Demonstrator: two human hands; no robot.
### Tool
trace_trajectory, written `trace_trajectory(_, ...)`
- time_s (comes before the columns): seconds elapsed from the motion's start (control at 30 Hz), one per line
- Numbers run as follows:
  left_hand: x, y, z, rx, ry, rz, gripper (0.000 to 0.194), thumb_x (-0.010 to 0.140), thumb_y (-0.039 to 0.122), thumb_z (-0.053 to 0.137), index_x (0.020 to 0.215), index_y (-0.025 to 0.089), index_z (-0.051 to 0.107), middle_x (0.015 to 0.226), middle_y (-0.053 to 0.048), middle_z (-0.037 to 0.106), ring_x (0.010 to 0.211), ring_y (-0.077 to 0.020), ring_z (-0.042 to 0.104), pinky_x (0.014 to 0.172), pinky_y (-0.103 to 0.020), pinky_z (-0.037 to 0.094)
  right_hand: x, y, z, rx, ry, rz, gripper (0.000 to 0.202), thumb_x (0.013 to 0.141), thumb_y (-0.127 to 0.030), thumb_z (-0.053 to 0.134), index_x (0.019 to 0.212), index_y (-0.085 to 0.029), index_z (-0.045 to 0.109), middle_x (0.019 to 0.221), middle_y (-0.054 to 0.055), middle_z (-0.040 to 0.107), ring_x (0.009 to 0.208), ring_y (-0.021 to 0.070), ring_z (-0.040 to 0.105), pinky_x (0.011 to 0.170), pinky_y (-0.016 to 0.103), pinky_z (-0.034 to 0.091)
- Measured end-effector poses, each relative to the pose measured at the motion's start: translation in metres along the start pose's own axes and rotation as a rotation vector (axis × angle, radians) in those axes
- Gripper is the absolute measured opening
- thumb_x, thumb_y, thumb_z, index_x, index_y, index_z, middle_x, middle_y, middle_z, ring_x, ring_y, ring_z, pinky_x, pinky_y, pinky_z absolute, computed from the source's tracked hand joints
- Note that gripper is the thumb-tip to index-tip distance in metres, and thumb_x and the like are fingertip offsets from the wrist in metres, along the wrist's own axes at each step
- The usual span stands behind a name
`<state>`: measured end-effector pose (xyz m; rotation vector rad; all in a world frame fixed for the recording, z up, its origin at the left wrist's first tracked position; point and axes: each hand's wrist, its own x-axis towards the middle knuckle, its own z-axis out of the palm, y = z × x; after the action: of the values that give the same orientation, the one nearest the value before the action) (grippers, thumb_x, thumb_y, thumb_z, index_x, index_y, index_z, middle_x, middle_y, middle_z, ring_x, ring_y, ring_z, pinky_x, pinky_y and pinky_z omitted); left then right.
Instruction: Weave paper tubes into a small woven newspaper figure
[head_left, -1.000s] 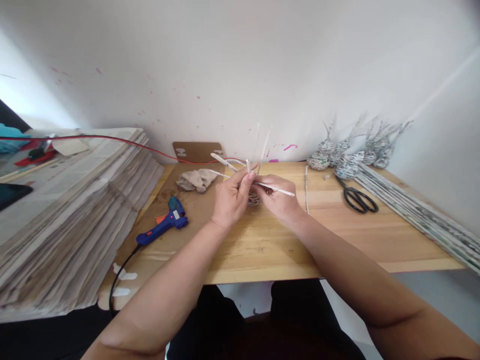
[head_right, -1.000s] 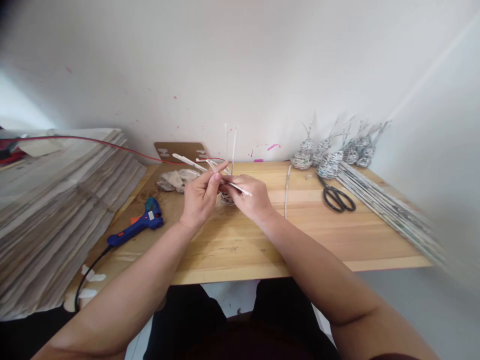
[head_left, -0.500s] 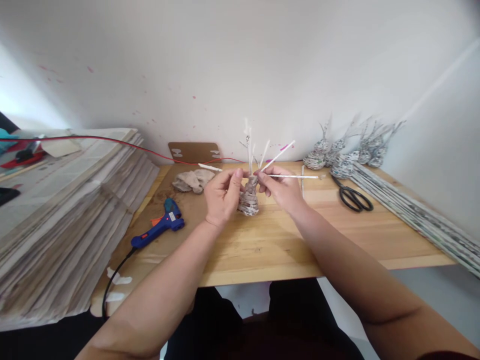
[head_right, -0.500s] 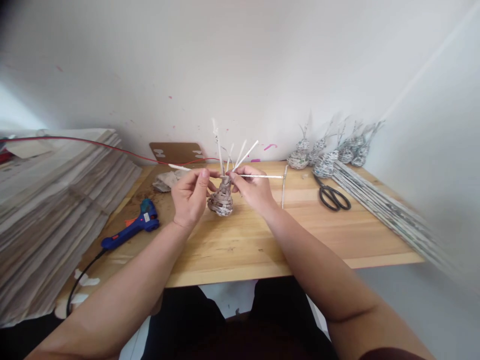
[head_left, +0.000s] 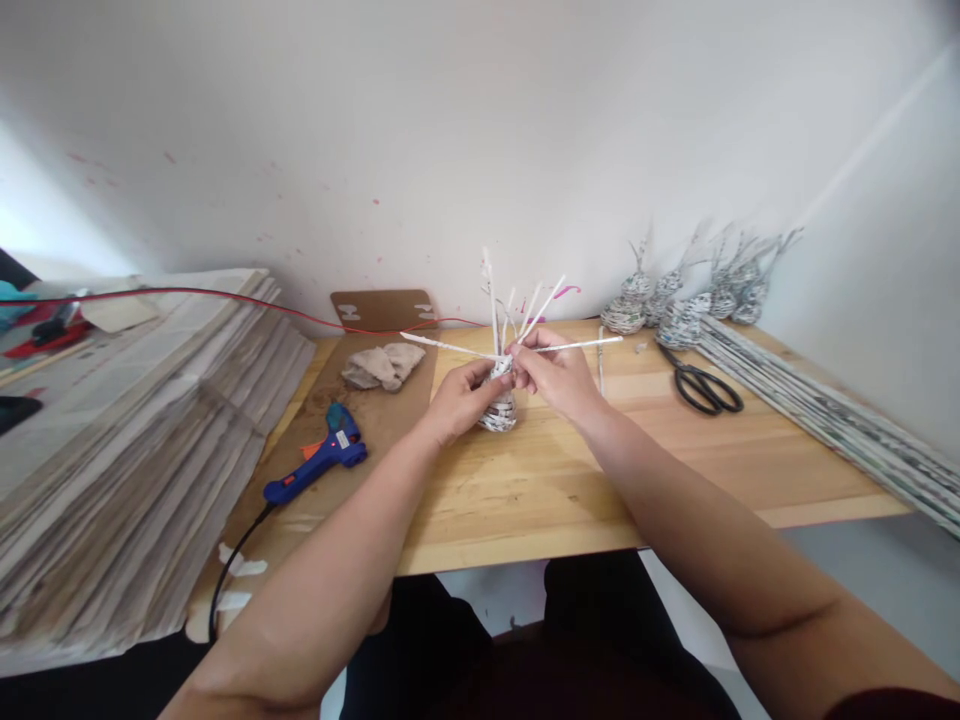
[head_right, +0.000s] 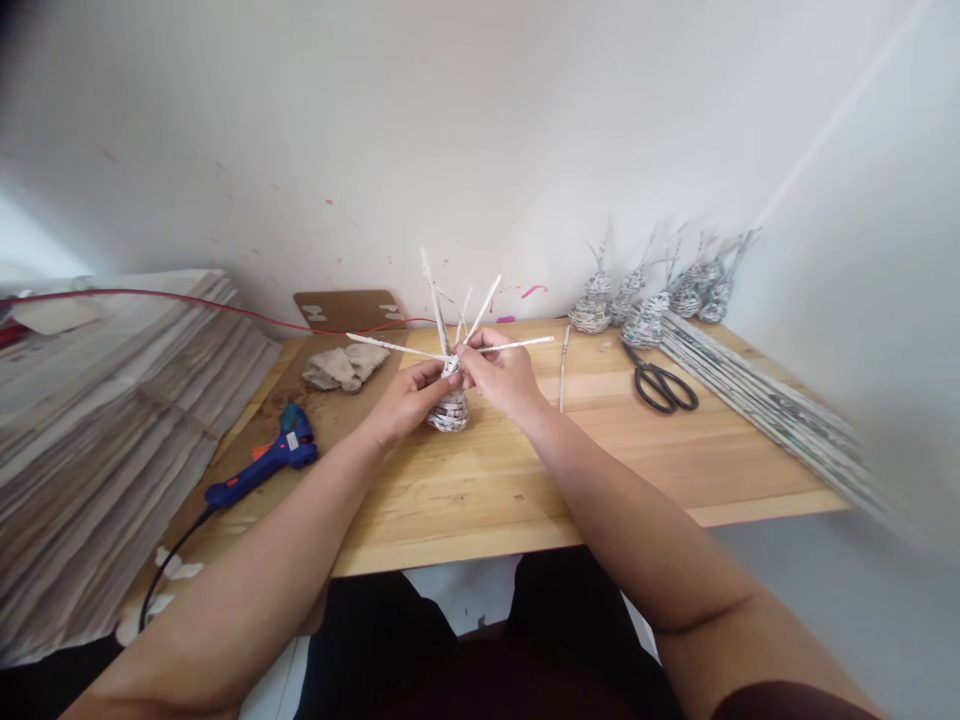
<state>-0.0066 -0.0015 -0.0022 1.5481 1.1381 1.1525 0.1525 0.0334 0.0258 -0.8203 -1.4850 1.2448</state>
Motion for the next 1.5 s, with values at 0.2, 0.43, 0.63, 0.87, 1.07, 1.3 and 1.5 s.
trace_trajectory(0.2, 0.000, 0.000, 0.003, 0.100, 0.156, 0.049, 0.035, 0.082, 0.045, 0.068, 0.098, 0.015, 0.075, 0.085, -0.002, 0.072, 0.076, -0.0169, 0.060, 0.069, -0.025, 0.045, -0.002, -0.001, -0.007, -0.286, -0.072, -0.104, 0.019, 0.086, -0.037, 0.065, 0.085, -0.018, 0.064, 0.064, -0.001, 0.063, 0.052, 0.0104, 0.054, 0.050, 0.024, 0.042)
trace_trajectory(0.43, -0.002, 0.005, 0.006, 0.155, 0.206, 0.127, 0.030, 0.082, 0.038, 0.068, 0.100, 0.015, 0.076, 0.088, -0.003, 0.075, 0.081, -0.0194, 0.065, 0.075, -0.027, 0.049, -0.003, -0.003, -0.015, -0.649, -0.185, -0.251, 0.025, 0.092, -0.041, 0.060, 0.080, -0.019, 0.064, 0.061, -0.002, 0.058, 0.055, 0.0110, 0.049, 0.055, 0.026, 0.036)
trace_trajectory(0.63, -0.002, 0.000, 0.010, 0.136, 0.214, 0.142, 0.031, 0.082, 0.032, 0.068, 0.107, 0.015, 0.075, 0.099, -0.005, 0.078, 0.091, -0.0213, 0.068, 0.084, -0.030, 0.051, -0.004, -0.005, -0.012, -0.624, -0.171, -0.194, 0.029, 0.092, -0.039, 0.059, 0.071, -0.019, 0.063, 0.060, 0.000, 0.060, 0.058, 0.0130, 0.053, 0.057, 0.027, 0.037)
trace_trajectory(0.87, 0.000, -0.004, 0.009, 0.087, 0.201, 0.127, 0.033, 0.083, 0.032, 0.068, 0.109, 0.014, 0.074, 0.107, -0.008, 0.078, 0.098, -0.0223, 0.070, 0.089, -0.031, 0.051, -0.003, -0.001, -0.009, -0.557, -0.124, -0.161, 0.027, 0.088, -0.039, 0.063, 0.071, -0.018, 0.066, 0.067, 0.002, 0.065, 0.062, 0.0134, 0.058, 0.060, 0.026, 0.041)
trace_trajectory(1.07, -0.001, 0.000, 0.011, 0.046, 0.245, 0.103, 0.034, 0.081, 0.033, 0.070, 0.109, 0.014, 0.073, 0.107, -0.008, 0.077, 0.100, -0.0225, 0.069, 0.091, -0.032, 0.051, 0.000, 0.004, -0.010, -0.536, -0.120, -0.172, 0.025, 0.088, -0.040, 0.064, 0.077, -0.018, 0.067, 0.071, 0.002, 0.067, 0.067, 0.0150, 0.060, 0.063, 0.026, 0.043)
trace_trajectory(1.3, 0.003, -0.003, 0.010, -0.324, 0.243, 0.137, 0.032, 0.075, 0.033, 0.075, 0.103, 0.017, 0.069, 0.101, -0.006, 0.074, 0.094, -0.0193, 0.068, 0.089, -0.032, 0.052, -0.001, -0.007, -0.017, -0.646, -0.202, -0.286, 0.025, 0.091, -0.035, 0.060, 0.073, -0.018, 0.063, 0.063, -0.002, 0.057, 0.060, 0.0127, 0.051, 0.060, 0.025, 0.036)
trace_trajectory(1.5, 0.005, 0.005, -0.007, -0.309, 0.193, 0.203, 0.037, 0.074, 0.038, 0.082, 0.103, 0.018, 0.072, 0.094, -0.005, 0.074, 0.084, -0.0149, 0.066, 0.081, -0.028, 0.053, 0.000, -0.009, -0.022, -0.596, -0.352, -0.270, 0.023, 0.091, -0.031, 0.060, 0.073, -0.017, 0.064, 0.066, -0.002, 0.057, 0.061, 0.0115, 0.051, 0.062, 0.025, 0.036)
